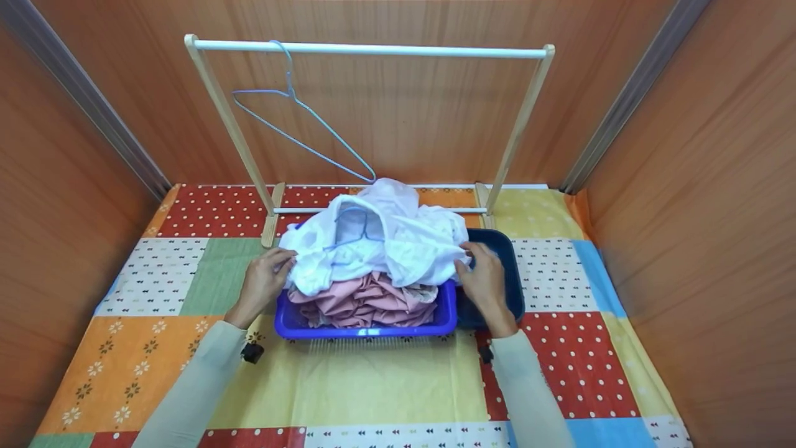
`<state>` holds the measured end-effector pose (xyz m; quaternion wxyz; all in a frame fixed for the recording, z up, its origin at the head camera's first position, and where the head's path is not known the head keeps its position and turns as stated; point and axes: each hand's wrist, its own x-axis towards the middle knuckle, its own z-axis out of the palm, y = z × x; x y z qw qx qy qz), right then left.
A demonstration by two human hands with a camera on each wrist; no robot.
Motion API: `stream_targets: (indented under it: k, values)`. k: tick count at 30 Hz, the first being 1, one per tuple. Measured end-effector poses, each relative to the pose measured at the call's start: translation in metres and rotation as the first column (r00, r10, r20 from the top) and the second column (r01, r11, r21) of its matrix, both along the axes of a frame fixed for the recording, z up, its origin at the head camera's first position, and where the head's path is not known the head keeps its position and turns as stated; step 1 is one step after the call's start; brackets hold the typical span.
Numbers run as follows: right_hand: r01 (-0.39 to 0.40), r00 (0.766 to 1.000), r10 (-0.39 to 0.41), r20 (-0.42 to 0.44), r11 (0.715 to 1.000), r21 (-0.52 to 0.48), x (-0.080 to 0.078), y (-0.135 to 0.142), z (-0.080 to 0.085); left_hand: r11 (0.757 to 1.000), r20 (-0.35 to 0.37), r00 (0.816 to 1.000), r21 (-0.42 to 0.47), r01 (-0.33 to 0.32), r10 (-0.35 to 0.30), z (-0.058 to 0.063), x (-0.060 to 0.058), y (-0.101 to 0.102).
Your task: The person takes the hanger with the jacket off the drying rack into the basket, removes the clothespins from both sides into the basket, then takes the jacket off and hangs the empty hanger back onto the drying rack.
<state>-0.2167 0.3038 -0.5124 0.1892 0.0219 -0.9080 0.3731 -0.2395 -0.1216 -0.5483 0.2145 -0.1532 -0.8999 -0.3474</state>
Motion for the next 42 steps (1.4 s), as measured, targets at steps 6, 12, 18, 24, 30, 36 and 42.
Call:
stream_targets:
  k: [6, 12, 18, 24, 30, 36, 42]
  values:
    - [-0.079, 0.993, 0.078, -0.084, 0.997, -0.005, -0.005, -0.023, 0.014, 1.0, 0.004, 1.0, 0.013, -0.004, 0.004, 0.0, 0.0, -0.001]
    - [-0.161, 0.981, 0.164, -0.106, 0.986, 0.042, -0.006, -0.04, 0.022, 1.0, 0.0, 1.0, 0.012, -0.001, 0.001, 0.001, 0.001, 0.001]
    - [-0.23, 0.963, 0.24, -0.126, 0.969, 0.086, -0.011, -0.06, 0.027, 1.0, 0.013, 1.0, 0.003, -0.012, 0.012, 0.0, 0.001, 0.001]
    - [-0.27, 0.955, 0.283, -0.086, 0.953, 0.137, -0.017, -0.082, 0.03, 1.0, 0.016, 1.0, 0.008, -0.016, 0.016, 0.001, 0.001, 0.001]
    - [-0.32, 0.94, 0.333, -0.071, 0.935, 0.154, -0.021, -0.098, 0.029, 1.0, 0.027, 1.0, 0.001, -0.015, 0.015, 0.001, 0.001, 0.002]
    - [-0.352, 0.928, 0.366, -0.064, 0.921, 0.167, -0.027, -0.109, 0.026, 1.0, 0.016, 1.0, 0.015, -0.01, 0.01, 0.0, 0.0, 0.001]
    - [-0.339, 0.936, 0.35, -0.045, 0.927, 0.159, -0.032, -0.113, 0.025, 1.0, -0.018, 1.0, 0.018, -0.003, 0.004, 0.0, 0.0, 0.001]
